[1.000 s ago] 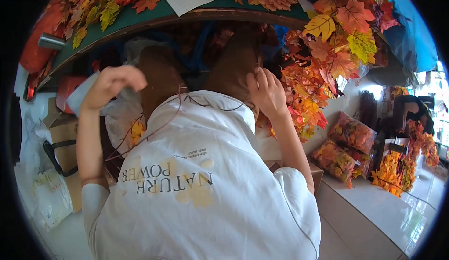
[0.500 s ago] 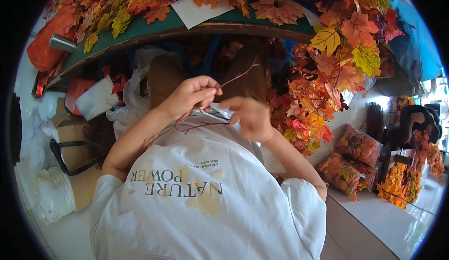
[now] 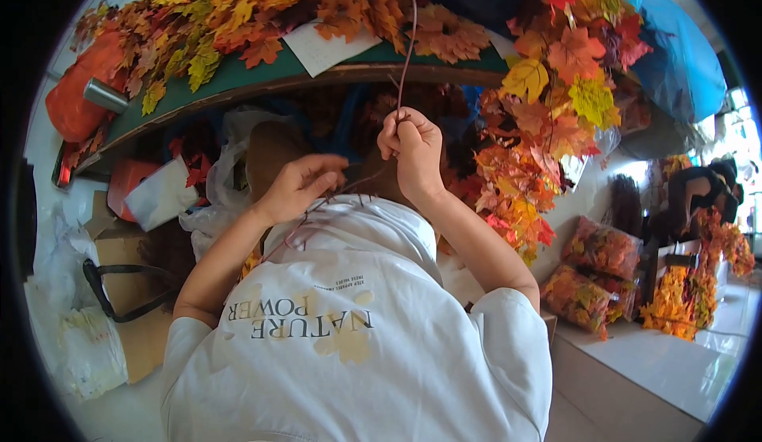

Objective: The person assembles artificial maple leaf garlands by hand, twisting individual artificial leaves onto stems.

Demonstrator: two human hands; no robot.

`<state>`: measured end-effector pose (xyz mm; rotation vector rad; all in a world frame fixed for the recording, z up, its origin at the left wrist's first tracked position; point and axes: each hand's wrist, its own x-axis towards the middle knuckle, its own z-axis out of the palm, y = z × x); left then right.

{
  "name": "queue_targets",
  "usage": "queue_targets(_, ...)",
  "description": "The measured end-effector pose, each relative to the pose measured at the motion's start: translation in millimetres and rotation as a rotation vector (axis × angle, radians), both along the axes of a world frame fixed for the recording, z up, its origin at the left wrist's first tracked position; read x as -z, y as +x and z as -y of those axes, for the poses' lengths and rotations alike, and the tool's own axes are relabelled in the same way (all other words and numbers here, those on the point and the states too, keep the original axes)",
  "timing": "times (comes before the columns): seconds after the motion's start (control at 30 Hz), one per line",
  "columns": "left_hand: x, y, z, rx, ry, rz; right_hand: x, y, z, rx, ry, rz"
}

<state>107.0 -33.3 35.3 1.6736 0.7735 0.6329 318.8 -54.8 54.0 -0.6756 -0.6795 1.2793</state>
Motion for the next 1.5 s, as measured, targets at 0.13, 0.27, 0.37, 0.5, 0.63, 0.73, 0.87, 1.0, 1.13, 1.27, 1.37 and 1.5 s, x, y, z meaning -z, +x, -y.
queue_targets(0.13,-37.9,-8.4,-34.7,-0.235,0.23,0.203,-18.5,-23.8,-26.7,0.117,-0.029,0.267)
queue_targets(0.27,-98.4,-13.5,-56.2,-0.192,0.467,0.073,-24.2,-44.1,-51.9,0.035,0.039,0.196)
queue_targets(0.37,-100.5,-11.4,-68.7,-0.218,0.294,0.287,-27.8,-64.9,-57.5,-0.191,0.071,0.112)
queue_targets(0.5,-95.2,-17.6,-71.2,-0.228,0.047,0.563,-33.0,-82.9,-61.1,-0.605,-0.084,-0.11)
queue_targets(0.63,-84.7,-29.6,-65.6,-0.181,-0.062,0.68,-15.2,-87.1,-66.8,-1.059,-0.244,-0.374)
queue_targets(0.73,-79.0,-33.9,-56.8,-0.148,-0.189,0.714,0.3,-90.8,-70.6,-1.215,-0.236,-0.488)
queue_targets(0.87,-55.6,-45.4,-53.6,-0.06,-0.033,0.605,6.5,-101.8,-67.8,-1.324,-0.195,-0.552)
queue_targets(1.0,-42.4,-48.6,-47.5,-0.077,0.001,0.657,13.2,-114.1,-68.9,-1.284,-0.251,-0.508)
queue_targets(1.13,-32.2,-48.5,-46.6,-0.345,-0.02,0.707,20.0,-113.4,-75.6,-0.672,-0.102,0.536)
queue_targets(1.27,-32.0,-49.5,-47.2,-0.471,0.004,0.663,5.8,-91.2,-90.2,-0.228,0.098,0.768)
queue_targets(1.37,-31.3,-47.1,-44.0,-0.513,-0.019,0.677,-18.7,-100.5,-80.9,-0.217,0.11,0.695)
queue_targets(1.5,-22.0,-49.5,-40.9,-0.556,-0.081,0.699,-13.9,-105.0,-91.9,-0.274,0.15,0.799)
